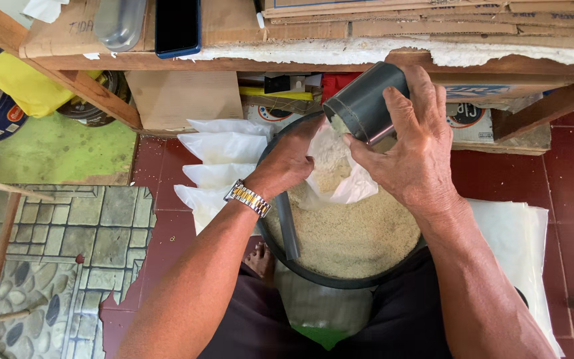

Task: The person measures rice from a large container using mugs and pours it into plastic bags while sitting on the floor.

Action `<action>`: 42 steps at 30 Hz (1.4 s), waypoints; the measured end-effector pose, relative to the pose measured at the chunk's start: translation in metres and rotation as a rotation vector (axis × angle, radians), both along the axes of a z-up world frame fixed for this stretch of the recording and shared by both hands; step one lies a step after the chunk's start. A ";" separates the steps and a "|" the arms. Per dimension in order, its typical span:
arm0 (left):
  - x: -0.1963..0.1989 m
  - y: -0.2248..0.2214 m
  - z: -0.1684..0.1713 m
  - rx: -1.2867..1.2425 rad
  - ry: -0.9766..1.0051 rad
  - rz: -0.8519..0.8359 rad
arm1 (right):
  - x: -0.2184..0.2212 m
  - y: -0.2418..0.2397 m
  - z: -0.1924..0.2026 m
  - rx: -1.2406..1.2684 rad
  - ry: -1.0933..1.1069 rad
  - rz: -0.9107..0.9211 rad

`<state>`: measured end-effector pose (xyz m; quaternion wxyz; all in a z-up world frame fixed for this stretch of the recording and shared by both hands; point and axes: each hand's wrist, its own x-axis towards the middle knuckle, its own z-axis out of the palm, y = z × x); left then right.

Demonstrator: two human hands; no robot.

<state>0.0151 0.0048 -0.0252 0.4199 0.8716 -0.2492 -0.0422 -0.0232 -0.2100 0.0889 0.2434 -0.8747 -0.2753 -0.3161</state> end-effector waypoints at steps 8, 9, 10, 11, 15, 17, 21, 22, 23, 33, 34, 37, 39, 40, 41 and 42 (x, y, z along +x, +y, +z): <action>-0.003 0.002 0.006 -0.022 0.006 -0.001 | 0.001 -0.012 -0.009 -0.026 0.021 0.044; -0.001 0.002 0.004 -0.007 -0.007 0.006 | 0.000 -0.011 -0.006 -0.034 0.017 0.043; 0.000 0.002 0.003 0.007 -0.020 0.012 | -0.001 -0.009 -0.001 -0.042 0.014 0.042; 0.000 0.001 0.003 0.007 -0.021 0.013 | -0.001 -0.008 0.001 -0.043 0.013 0.043; -0.003 -0.002 0.020 -0.044 -0.031 -0.030 | -0.003 -0.004 0.009 -0.013 0.008 0.092; -0.004 -0.003 0.027 -0.086 -0.014 -0.045 | -0.004 -0.002 0.010 -0.007 0.011 0.105; -0.004 -0.004 0.023 -0.064 0.008 -0.017 | -0.002 -0.002 0.007 -0.027 -0.001 0.103; -0.003 -0.005 0.023 -0.065 -0.003 -0.019 | -0.002 -0.002 0.006 -0.038 0.000 0.093; -0.003 -0.004 0.024 -0.065 -0.005 -0.018 | -0.002 0.000 0.008 -0.038 -0.002 0.094; 0.000 -0.002 0.016 -0.056 0.032 0.003 | 0.003 -0.002 0.000 -0.027 0.002 0.094; 0.001 -0.003 0.015 -0.068 0.029 0.010 | 0.004 -0.002 0.000 -0.029 -0.013 0.105; 0.001 -0.003 0.022 -0.093 0.023 -0.026 | 0.009 0.001 0.000 -0.037 -0.070 0.126; 0.004 -0.001 0.017 -0.059 0.028 -0.017 | 0.008 -0.002 -0.005 -0.038 -0.066 0.104; 0.004 0.000 0.013 -0.028 0.041 -0.006 | 0.007 -0.003 -0.008 -0.040 -0.052 0.085; 0.004 0.001 0.014 -0.027 0.037 -0.007 | 0.007 -0.002 -0.005 -0.039 -0.056 0.083; 0.004 0.001 0.015 -0.011 0.073 0.013 | 0.006 0.000 -0.002 -0.046 -0.053 0.090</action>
